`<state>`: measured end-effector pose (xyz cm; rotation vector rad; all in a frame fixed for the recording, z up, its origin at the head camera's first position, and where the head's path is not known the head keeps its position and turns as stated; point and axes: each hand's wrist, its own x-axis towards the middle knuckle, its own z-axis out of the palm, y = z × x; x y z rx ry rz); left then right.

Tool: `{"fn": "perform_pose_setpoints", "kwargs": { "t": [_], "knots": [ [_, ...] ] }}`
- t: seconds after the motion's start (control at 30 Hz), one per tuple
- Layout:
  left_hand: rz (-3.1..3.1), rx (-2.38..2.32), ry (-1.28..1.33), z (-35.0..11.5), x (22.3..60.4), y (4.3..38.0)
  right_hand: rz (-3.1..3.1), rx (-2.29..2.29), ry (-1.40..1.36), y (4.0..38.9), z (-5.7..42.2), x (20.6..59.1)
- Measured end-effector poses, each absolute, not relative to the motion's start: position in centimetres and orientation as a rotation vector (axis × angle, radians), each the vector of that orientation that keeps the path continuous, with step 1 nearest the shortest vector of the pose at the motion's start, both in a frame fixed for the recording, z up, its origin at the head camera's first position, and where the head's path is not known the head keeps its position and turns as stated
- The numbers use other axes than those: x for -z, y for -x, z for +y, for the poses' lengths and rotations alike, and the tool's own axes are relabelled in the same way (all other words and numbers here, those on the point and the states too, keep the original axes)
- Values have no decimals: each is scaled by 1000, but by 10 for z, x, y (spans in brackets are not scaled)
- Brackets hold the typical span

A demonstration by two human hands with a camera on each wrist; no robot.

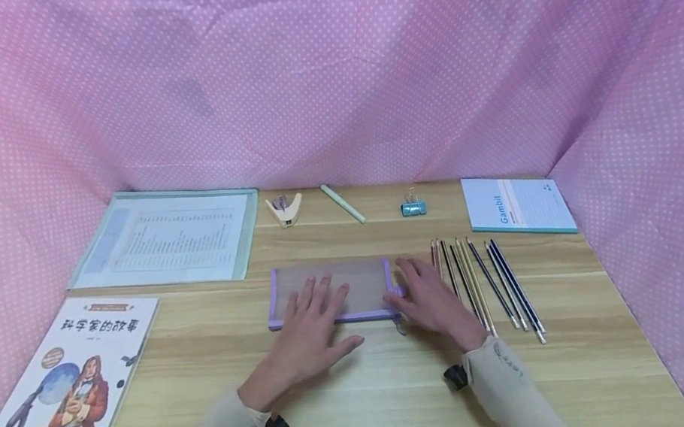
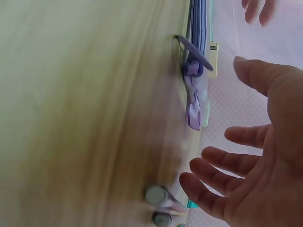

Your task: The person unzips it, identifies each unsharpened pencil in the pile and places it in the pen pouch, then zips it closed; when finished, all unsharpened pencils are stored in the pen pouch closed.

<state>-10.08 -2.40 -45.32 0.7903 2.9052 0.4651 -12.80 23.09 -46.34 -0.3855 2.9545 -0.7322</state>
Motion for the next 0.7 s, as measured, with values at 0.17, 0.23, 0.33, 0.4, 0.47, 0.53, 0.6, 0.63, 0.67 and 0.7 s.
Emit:
{"fn": "perform_pose_setpoints", "kwargs": {
  "t": [0.17,0.23,0.33,0.4,0.47,0.53,0.6,0.63,0.67,0.7],
  "knots": [
    [2862,-483,-821,-15,455,97,2909,718,294,129,228,463],
    [2850,-466,-825,-13,457,96,2890,712,251,130,226,463],
    [2833,-430,-822,-12,459,95,2873,708,211,132,224,462],
    [2823,-406,-814,-11,461,95,2865,706,174,133,221,462],
    [2810,-397,-808,-11,462,95,2866,698,154,133,219,462],
    [2793,-393,-802,-11,463,96,2868,694,131,134,216,461],
    [2776,-386,-797,-11,464,96,2871,685,125,134,214,461],
    [2765,-389,-795,-12,464,97,2872,684,122,134,214,461],
    [2751,-393,-791,-12,465,97,2872,683,114,134,213,461],
    [2739,-396,-786,-12,466,97,2871,685,109,134,212,461]
  ]
}}
